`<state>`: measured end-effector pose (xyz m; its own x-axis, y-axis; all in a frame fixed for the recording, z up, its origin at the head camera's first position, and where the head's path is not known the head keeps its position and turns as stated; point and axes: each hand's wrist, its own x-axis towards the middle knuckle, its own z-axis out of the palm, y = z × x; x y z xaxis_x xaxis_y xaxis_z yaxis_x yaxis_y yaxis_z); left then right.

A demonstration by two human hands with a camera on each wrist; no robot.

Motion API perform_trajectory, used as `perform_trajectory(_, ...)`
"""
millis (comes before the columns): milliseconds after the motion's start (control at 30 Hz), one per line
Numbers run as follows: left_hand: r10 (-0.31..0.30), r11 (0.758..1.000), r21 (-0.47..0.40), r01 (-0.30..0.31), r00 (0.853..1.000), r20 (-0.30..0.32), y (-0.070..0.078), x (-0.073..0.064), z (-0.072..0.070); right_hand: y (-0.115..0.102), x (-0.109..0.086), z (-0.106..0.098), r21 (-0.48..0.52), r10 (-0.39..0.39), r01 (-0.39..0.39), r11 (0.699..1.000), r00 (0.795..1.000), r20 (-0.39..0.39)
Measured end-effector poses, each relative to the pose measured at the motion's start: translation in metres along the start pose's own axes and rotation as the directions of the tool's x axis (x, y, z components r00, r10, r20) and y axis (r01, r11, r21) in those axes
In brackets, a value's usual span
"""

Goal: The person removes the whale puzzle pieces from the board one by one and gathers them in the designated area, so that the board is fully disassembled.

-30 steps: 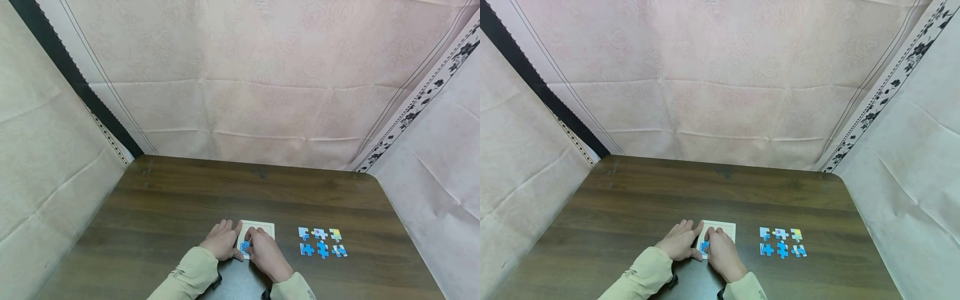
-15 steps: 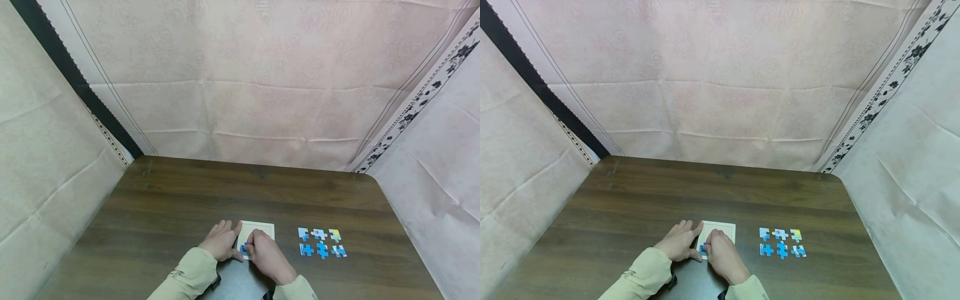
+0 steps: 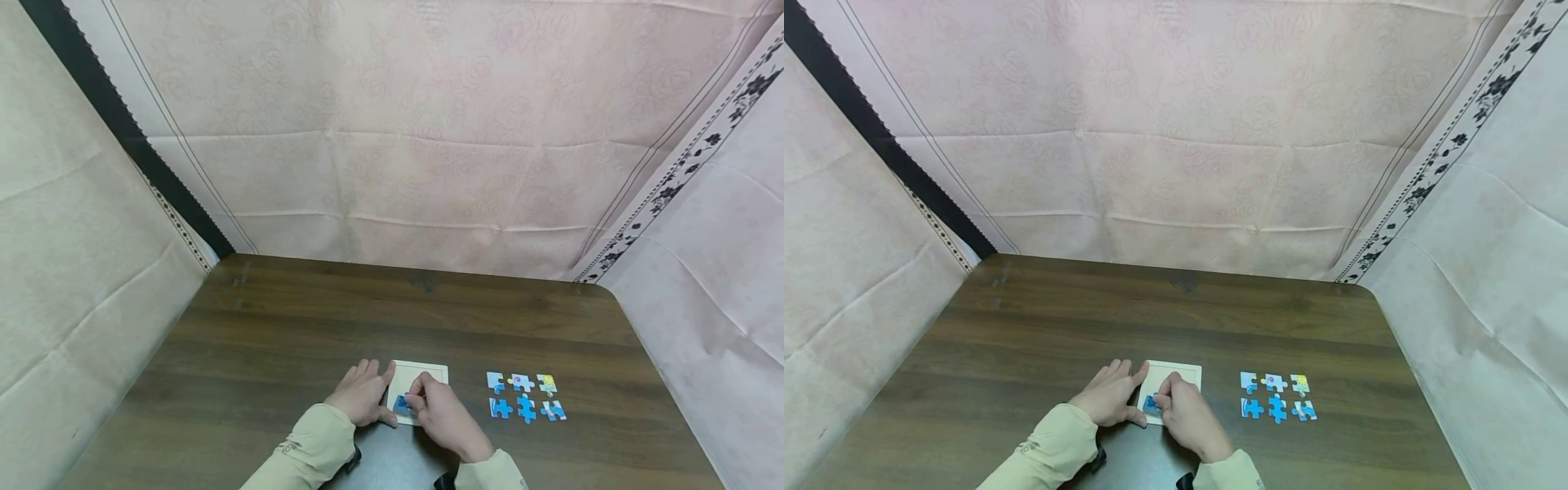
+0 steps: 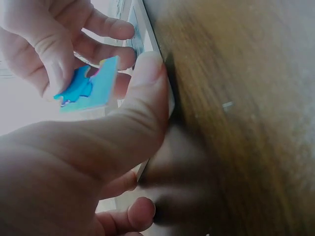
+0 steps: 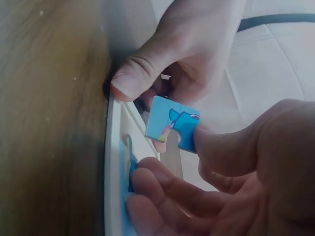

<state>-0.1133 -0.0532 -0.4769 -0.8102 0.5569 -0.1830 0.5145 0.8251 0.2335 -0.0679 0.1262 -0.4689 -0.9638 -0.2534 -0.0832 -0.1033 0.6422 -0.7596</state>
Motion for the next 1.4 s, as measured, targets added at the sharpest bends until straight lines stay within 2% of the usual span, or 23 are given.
perform_trajectory(333,-0.005,1.000,0.005,0.005,1.000,0.003,0.001,0.000,-0.001,-0.001,-0.008,-0.015,0.086,0.063,-0.067,0.994,0.997,0.046)
perform_trajectory(500,-0.020,1.000,0.001,0.020,0.999,0.037,0.001,0.000,0.000,0.002,-0.020,-0.022,0.091,0.070,-0.067,0.994,0.997,-0.031)
perform_trajectory(633,-0.033,0.999,0.007,0.032,0.998,0.055,0.002,0.001,0.001,0.008,-0.031,-0.029,0.116,0.113,-0.100,0.988,0.988,-0.105)
perform_trajectory(833,-0.039,0.999,-0.001,0.039,0.998,0.051,0.003,0.000,-0.003,0.017,-0.048,-0.044,0.173,0.243,-0.212,0.962,0.953,-0.182)
perform_trajectory(967,-0.042,0.999,-0.006,0.043,0.998,0.055,0.003,0.000,-0.002,0.028,-0.059,-0.053,0.213,0.320,-0.279,0.936,0.928,-0.191)
perform_trajectory(1133,-0.037,0.999,-0.005,0.037,0.998,0.057,0.003,0.000,-0.002,0.040,-0.072,-0.066,0.280,0.377,-0.316,0.906,0.904,-0.200)
perform_trajectory(1400,-0.034,0.999,-0.003,0.034,0.998,0.048,0.003,0.000,-0.001,0.052,-0.085,-0.079,0.263,0.404,-0.340,0.903,0.879,-0.252)
